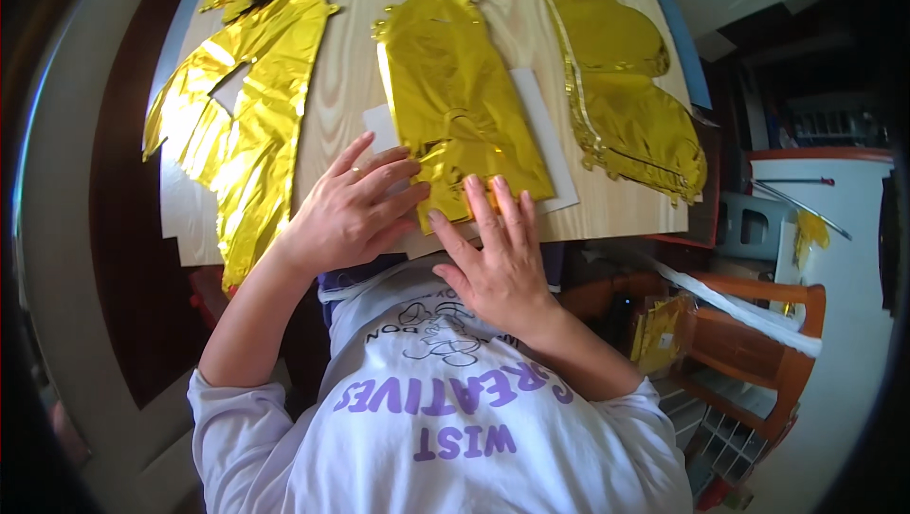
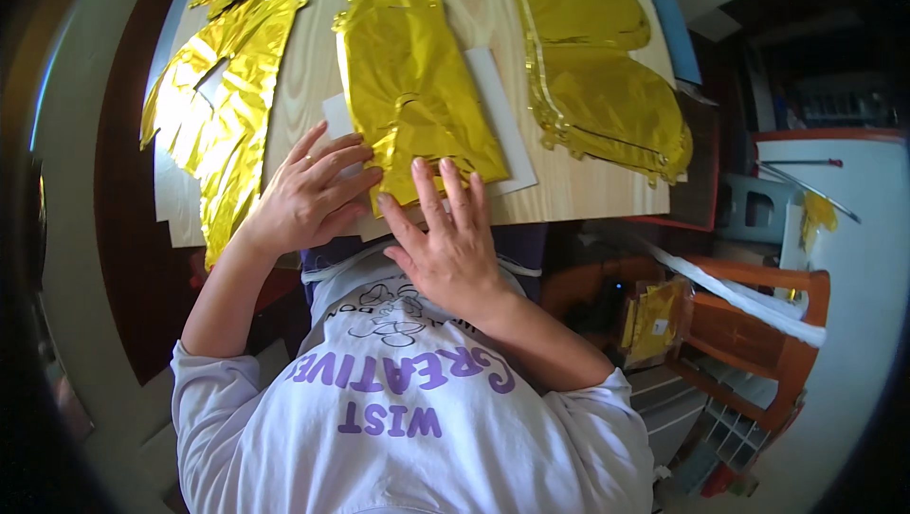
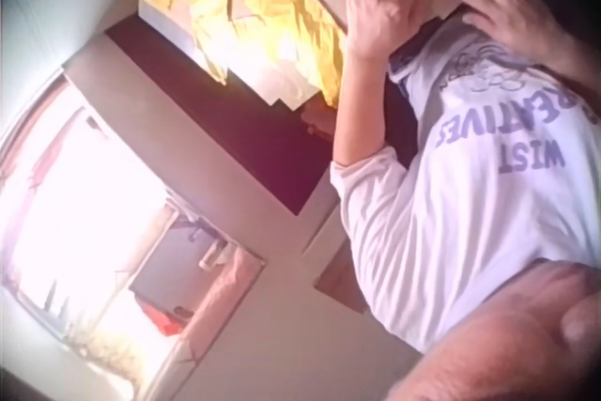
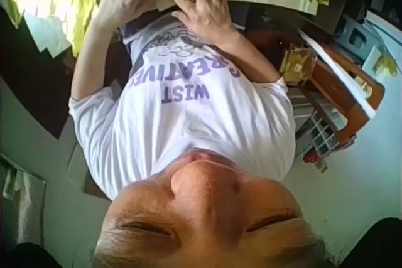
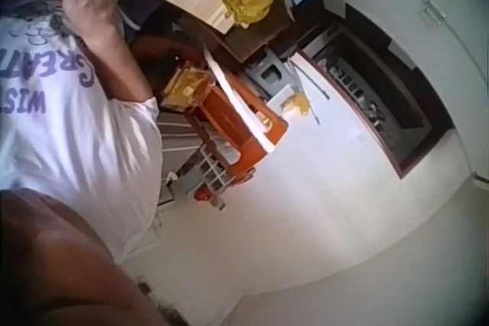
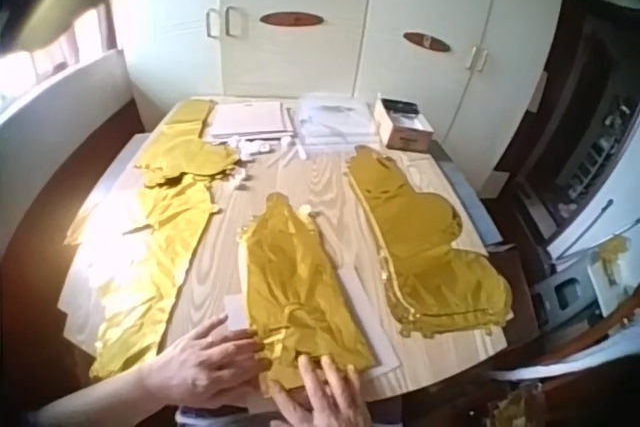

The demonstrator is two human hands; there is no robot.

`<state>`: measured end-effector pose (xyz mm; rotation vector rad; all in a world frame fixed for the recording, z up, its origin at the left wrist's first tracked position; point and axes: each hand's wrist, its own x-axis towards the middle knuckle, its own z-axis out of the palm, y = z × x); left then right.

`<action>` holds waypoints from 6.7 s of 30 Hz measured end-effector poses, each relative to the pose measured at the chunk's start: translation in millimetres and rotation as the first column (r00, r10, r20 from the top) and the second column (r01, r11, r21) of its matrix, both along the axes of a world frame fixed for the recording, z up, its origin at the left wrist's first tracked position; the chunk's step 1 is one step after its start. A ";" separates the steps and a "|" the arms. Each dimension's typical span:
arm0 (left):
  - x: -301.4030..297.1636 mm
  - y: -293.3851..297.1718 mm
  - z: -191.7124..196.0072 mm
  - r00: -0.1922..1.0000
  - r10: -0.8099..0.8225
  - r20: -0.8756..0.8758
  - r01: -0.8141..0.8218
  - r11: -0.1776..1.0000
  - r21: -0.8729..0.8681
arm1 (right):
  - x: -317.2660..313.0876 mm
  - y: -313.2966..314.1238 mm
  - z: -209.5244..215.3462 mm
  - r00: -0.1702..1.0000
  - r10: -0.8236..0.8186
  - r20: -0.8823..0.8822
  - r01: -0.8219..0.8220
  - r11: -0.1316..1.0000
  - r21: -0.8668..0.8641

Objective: Folding gold foil balloons and placing them into a package with a cardboard insert.

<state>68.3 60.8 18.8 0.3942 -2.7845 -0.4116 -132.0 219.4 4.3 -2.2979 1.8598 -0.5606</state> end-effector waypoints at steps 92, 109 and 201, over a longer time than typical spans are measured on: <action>-6.1 77.3 -7.8 0.955 0.263 0.140 -0.264 0.964 -0.008 | -55.1 40.6 15.6 0.802 -0.439 0.406 0.502 0.863 -0.058; 35.4 105.5 -4.2 0.630 0.758 -0.170 -0.298 0.437 0.849 | -56.5 74.5 -20.7 -0.190 -0.478 0.858 -0.097 0.878 0.468; -90.4 -54.6 25.1 0.954 0.196 0.226 -0.298 0.686 0.663 | -119.8 -71.9 -1.5 0.356 -0.406 0.841 0.180 0.913 0.365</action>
